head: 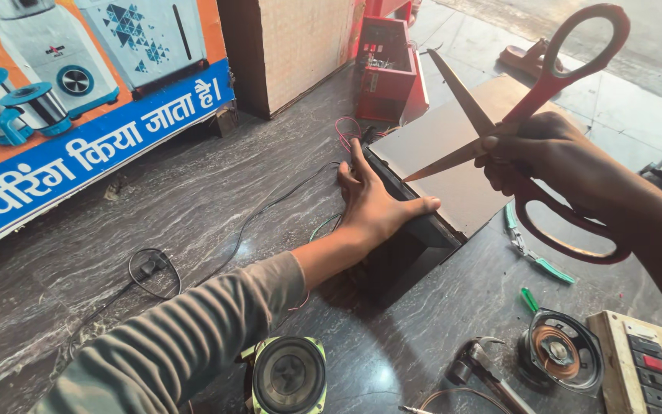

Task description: The person uses a hammer and screwdriver to pry open the side of a black speaker box, then uses scissors to cut the seams. They remove the side panel to reveal the internal circuit board and speaker components.

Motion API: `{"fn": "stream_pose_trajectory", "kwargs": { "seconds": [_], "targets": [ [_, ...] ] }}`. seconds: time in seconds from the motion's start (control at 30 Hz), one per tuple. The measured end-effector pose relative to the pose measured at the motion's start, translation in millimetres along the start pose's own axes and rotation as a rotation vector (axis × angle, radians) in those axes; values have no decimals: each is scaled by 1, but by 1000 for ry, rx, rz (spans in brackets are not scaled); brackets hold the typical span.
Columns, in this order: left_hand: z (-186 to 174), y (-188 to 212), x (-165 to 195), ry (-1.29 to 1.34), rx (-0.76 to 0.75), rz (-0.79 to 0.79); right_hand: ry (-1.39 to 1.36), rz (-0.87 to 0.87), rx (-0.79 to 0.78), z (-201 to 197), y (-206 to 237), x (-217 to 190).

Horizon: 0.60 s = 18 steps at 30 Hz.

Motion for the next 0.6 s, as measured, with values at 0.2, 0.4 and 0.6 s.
{"fn": "stream_pose_trajectory", "kwargs": {
  "seconds": [0.2,0.4,0.6],
  "targets": [
    [-2,4,0,140,5,-78,-92,76,-21,-6,-8,25],
    [7,-1,-10,207,-61,-113,-145,156,-77,-7,-19,52],
    [3,-5,-12,193,-10,-80,-183,121,-256,33,-38,46]
  ]
}}
Point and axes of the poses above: each hand's wrist, its own y-axis away from the middle knuckle, its own z-axis out of the palm, x = y × z, the point moved 10 cm from there along -y, towards the middle knuckle, and after that the axes turned 6 degrees about z, right-handed, at the moved point
